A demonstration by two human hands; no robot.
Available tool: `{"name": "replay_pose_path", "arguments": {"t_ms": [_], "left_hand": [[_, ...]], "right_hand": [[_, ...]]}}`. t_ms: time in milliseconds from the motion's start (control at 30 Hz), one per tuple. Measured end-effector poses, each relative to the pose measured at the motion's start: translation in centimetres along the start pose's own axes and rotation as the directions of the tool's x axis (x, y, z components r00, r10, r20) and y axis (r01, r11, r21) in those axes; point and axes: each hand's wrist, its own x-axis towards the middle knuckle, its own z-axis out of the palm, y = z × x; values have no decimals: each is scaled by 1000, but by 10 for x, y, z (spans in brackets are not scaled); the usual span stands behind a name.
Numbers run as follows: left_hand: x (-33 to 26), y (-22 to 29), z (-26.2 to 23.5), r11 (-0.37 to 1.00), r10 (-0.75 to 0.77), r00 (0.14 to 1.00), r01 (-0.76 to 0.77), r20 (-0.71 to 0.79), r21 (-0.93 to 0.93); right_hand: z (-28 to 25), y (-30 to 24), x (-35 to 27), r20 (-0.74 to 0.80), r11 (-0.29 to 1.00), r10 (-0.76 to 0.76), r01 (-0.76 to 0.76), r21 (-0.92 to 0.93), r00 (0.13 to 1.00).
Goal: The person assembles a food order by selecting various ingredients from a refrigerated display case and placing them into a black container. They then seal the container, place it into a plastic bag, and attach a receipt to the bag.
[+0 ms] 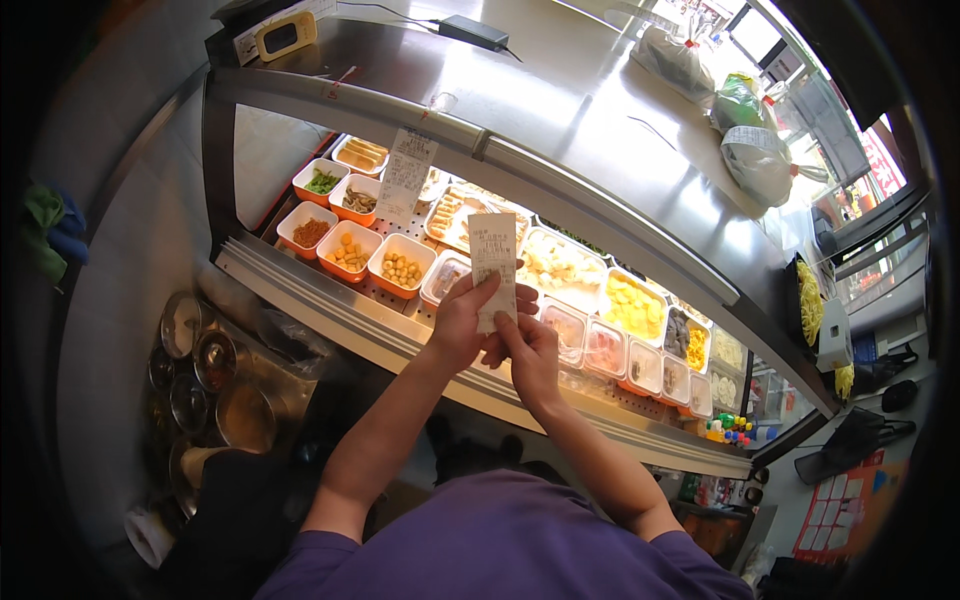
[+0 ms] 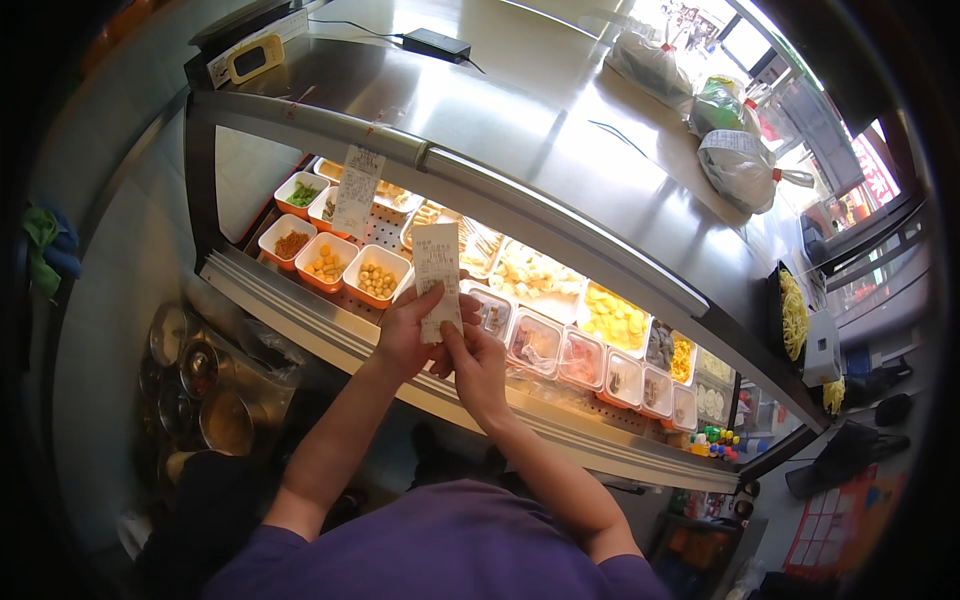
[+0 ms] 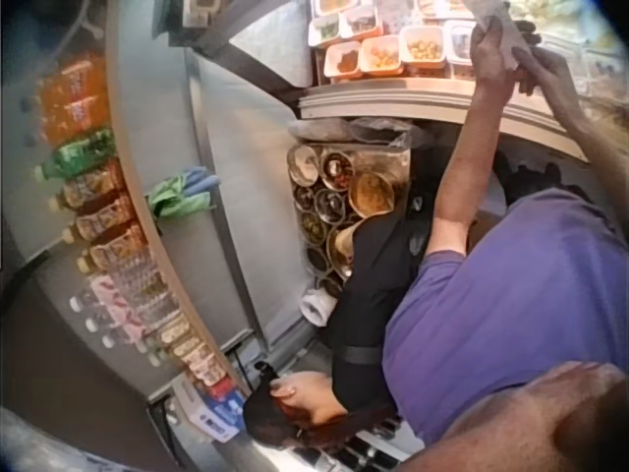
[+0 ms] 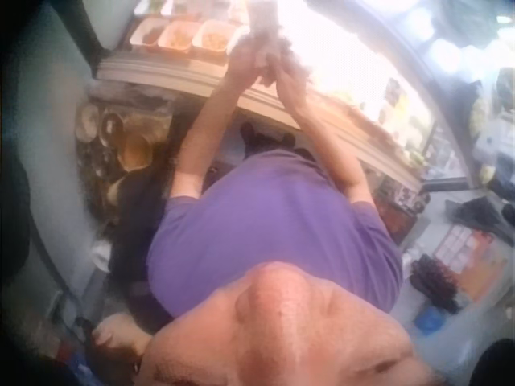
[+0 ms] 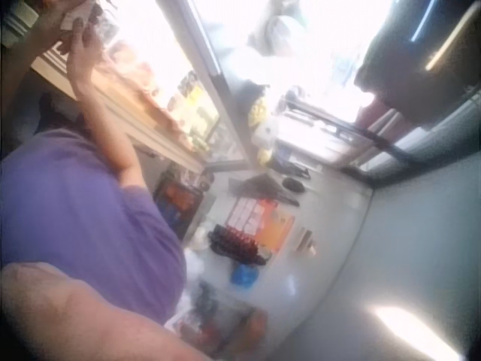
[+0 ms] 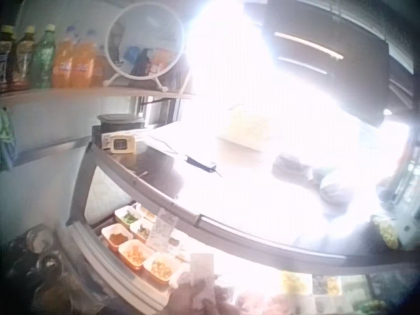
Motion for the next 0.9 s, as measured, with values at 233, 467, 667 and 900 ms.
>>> {"name": "replay_pose_path", "arguments": {"t_ms": [233,467,667,900], "left_hand": [[40,59,-9,940,-84,996,65,42,334],[59,76,-7,900,-98,994,69,44,430],[54,66,-13,962,-96,992,71,84,264],[-3,-13,-73,991,-79,997,79,-6,104]], "right_hand": [[-3,17,-14,31,950,-44,51,-308,999],[-17,21,-25,77,884,-98,123,-451,992],[-23,-1,-28,157,809,-129,196,-554,979],[-54,40,-42,259,795,27,136,-592,965]]}}
